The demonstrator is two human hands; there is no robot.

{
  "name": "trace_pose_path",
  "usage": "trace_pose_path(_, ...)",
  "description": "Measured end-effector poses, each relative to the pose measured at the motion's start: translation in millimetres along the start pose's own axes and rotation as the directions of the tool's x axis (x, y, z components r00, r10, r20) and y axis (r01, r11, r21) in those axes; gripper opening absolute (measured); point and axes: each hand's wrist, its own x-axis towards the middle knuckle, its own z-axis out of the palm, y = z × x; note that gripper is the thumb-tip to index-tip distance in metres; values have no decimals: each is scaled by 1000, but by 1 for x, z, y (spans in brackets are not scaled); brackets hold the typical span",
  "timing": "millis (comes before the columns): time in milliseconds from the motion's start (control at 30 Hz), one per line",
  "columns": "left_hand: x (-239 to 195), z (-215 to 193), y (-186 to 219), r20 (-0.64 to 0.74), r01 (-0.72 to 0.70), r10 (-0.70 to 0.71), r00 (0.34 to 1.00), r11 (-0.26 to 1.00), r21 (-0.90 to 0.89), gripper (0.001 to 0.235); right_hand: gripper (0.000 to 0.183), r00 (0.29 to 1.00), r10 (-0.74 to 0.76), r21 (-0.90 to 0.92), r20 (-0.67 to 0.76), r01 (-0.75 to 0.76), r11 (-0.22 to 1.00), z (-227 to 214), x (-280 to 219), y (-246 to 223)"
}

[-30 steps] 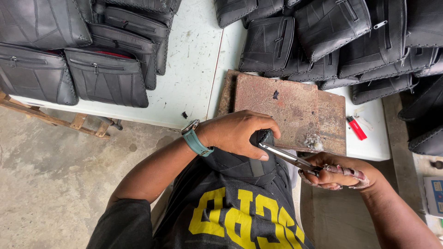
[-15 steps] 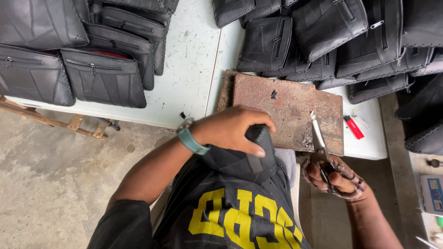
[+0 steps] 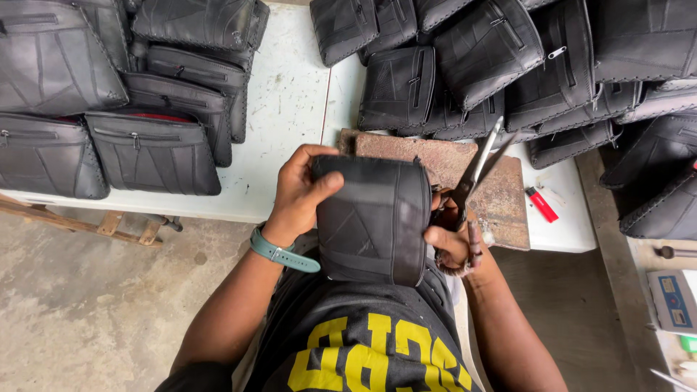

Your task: The person uses shears to trim excess threads and edges from black leather pouches. They handle each pouch individually, rotate it to access different sides, and occasionally use a lighter to seal cut edges. Finished pouches are placed in a pile on the table.

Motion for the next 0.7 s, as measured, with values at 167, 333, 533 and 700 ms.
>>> trace_pose_path(167, 16, 6, 3, -64, 262, -306, 950, 890, -373, 44, 23, 968, 151, 268, -203, -93, 959, 9, 23, -2)
trace_pose_path(333, 33, 24, 16, 35, 305, -340, 940, 788, -535, 52, 26, 933, 199, 363, -300, -81, 928, 4, 43, 0)
trace_pose_path(533, 44, 33, 8, 38, 306, -326, 945, 833, -460, 56, 28, 958, 171, 426, -231, -59, 903, -16, 46, 12)
trace_pose_path(700, 44, 16, 23, 298, 332, -243, 923, 895, -298, 55, 38, 995, -53, 394, -83, 82, 915, -35, 21, 3)
